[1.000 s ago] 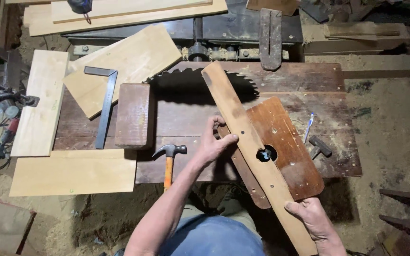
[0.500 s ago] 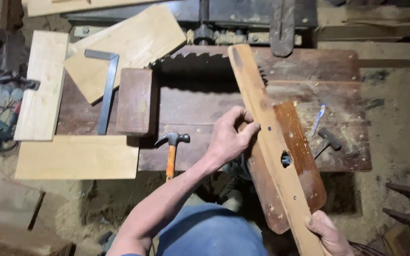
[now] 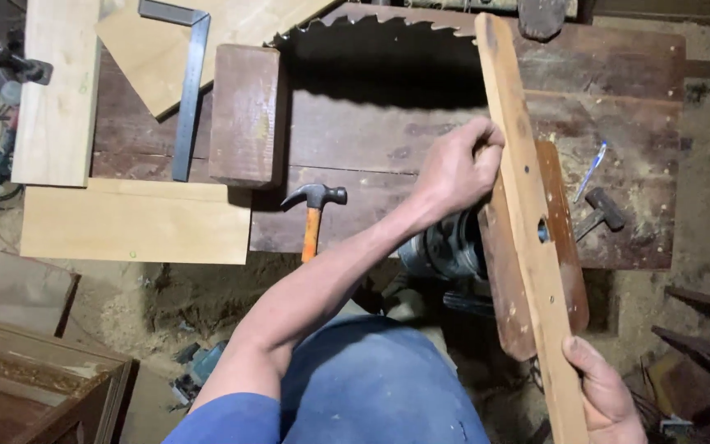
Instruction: Adjusting the depth and alignment of a router bit using a hammer for fine-tuning and a square for measurement.
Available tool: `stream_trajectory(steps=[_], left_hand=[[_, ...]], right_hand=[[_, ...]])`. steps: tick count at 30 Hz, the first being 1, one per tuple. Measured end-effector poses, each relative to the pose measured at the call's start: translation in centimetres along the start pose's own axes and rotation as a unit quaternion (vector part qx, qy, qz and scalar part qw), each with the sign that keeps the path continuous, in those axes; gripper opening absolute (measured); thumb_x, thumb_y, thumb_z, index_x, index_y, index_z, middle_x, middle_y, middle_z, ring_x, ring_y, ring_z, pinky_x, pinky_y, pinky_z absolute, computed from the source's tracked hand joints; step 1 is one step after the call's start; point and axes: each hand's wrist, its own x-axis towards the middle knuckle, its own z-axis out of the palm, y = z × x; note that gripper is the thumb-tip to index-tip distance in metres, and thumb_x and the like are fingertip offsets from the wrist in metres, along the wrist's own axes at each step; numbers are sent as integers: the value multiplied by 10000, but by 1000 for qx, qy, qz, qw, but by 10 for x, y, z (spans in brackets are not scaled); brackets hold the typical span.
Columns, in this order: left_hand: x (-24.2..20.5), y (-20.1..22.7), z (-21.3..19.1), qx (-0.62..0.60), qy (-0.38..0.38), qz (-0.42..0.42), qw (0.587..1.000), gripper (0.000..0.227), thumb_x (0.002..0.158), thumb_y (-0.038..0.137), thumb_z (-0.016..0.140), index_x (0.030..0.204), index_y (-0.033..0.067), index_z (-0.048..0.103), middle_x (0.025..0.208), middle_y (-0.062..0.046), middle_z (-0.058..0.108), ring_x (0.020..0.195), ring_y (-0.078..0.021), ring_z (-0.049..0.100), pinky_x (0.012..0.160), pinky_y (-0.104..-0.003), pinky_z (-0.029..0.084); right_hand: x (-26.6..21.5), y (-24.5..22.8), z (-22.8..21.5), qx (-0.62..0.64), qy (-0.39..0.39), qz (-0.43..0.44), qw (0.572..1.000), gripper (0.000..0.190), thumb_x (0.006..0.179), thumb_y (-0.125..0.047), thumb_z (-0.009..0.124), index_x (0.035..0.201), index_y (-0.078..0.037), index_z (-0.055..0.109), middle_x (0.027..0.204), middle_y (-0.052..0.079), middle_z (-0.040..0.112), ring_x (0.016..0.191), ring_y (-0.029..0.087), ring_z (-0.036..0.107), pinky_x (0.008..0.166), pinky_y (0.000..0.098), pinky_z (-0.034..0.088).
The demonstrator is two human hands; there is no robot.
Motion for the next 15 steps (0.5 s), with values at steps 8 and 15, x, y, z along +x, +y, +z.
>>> stream_trajectory(steps=[8, 15], left_hand=[[27, -17, 19, -6, 1, -10, 1000, 147, 802, 140, 459, 805, 186, 598, 615, 42, 632, 569, -129, 567, 571, -337, 493], [54, -26, 63, 23, 1, 44, 999, 113, 769, 208, 505, 671, 168, 467, 601, -1, 580, 581, -143, 513, 521, -323, 428]], right_hand=[[26, -21, -33, 17, -16, -16, 1000, 416, 956, -454, 694, 1201, -121, 737, 848, 110, 768, 675, 198, 730, 604, 326, 622], [-39, -97, 24, -246, -30, -226, 942, 416, 985, -311, 647, 1188, 52, 669, 787, 69, 561, 645, 130, 464, 548, 244, 335]])
